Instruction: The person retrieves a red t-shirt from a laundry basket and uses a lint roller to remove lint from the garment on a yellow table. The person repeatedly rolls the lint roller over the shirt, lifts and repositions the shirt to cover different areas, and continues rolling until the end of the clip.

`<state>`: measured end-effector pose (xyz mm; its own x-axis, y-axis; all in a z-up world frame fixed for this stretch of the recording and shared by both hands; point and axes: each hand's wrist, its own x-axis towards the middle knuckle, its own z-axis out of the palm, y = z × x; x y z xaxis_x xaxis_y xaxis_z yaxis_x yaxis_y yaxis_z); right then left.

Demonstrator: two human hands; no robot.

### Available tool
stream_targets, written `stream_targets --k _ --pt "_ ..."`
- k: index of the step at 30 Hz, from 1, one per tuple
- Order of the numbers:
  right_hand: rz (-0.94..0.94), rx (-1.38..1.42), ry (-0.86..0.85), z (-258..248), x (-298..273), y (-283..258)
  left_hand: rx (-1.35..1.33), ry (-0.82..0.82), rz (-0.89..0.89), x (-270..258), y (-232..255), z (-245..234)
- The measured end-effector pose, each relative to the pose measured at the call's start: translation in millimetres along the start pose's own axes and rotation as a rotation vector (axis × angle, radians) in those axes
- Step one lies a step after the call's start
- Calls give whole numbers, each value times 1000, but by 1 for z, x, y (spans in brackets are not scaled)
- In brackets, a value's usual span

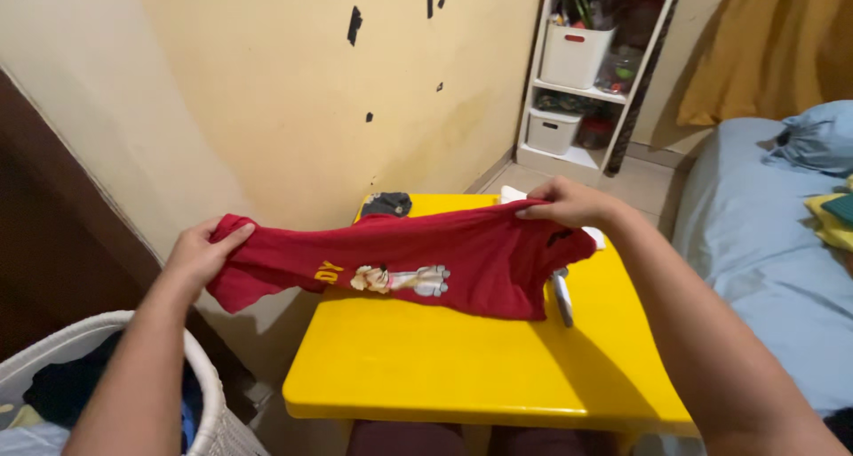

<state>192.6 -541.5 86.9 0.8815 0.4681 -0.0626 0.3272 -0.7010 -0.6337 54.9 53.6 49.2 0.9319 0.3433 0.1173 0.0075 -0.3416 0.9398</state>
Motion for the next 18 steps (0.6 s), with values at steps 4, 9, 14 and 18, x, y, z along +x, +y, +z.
stream_targets --k 4,9,14,18 --pt "-85 546 -25 -32 -42 -7 -303 -232 -119 -13 20 -21" --pt "188 1314 372 -3 -36 9 -211 -278 -67 -4 -12 -6" --pt "162 772 -17 70 -22 60 -166 -143 -205 -7 -39 -1" --pt "273 1000 31 89 -29 79 51 -340 -306 -23 -43 2"
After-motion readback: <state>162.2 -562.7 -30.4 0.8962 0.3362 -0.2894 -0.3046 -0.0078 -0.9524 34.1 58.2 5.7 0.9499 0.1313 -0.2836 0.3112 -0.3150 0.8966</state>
